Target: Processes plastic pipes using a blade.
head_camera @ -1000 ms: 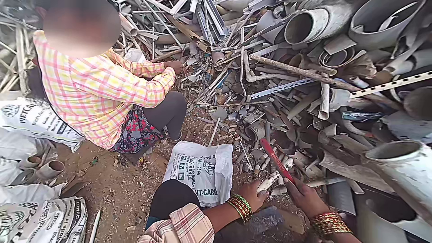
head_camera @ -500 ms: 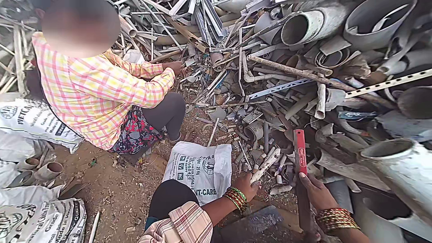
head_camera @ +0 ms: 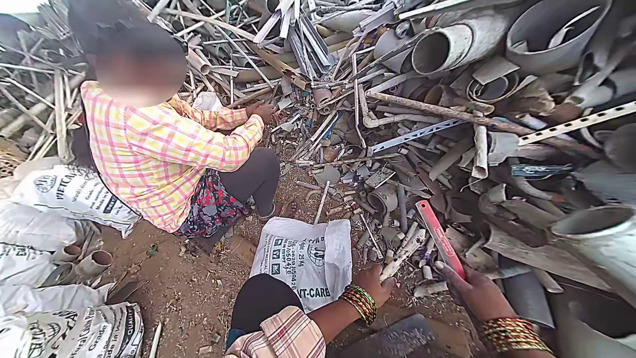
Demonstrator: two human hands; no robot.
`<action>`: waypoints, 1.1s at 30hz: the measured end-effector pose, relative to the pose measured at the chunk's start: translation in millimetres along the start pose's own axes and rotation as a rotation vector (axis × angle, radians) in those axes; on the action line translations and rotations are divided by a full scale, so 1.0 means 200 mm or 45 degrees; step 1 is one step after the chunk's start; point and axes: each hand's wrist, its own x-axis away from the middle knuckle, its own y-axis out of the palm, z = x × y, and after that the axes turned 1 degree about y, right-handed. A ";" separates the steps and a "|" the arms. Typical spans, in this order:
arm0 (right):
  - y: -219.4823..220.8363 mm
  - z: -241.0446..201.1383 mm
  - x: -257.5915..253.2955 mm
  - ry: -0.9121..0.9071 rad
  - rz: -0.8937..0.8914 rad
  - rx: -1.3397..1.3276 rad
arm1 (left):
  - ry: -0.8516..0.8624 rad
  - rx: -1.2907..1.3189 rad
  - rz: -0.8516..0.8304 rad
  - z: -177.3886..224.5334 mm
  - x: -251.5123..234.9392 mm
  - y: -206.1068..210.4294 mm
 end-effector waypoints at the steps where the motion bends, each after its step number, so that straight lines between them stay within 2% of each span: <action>1: -0.01 -0.01 0.00 0.011 -0.005 0.043 | -0.002 0.007 -0.001 0.00 0.00 0.00; 10: -0.01 -0.01 0.01 0.039 0.007 0.129 | -0.030 0.142 0.093 0.03 0.02 0.00; 14: 0.01 0.01 0.01 0.020 0.006 0.082 | -0.011 0.199 0.036 0.00 -0.01 0.00; 21: 0.04 0.01 0.01 -0.064 0.011 -0.070 | -0.158 0.686 -0.065 0.04 0.04 0.00; 24: 0.02 0.00 0.01 -0.070 -0.011 -0.070 | -0.115 0.867 -0.051 0.03 0.03 0.03; 33: -0.01 -0.08 0.02 -0.081 -0.175 0.154 | -0.018 0.870 0.018 -0.02 0.01 0.07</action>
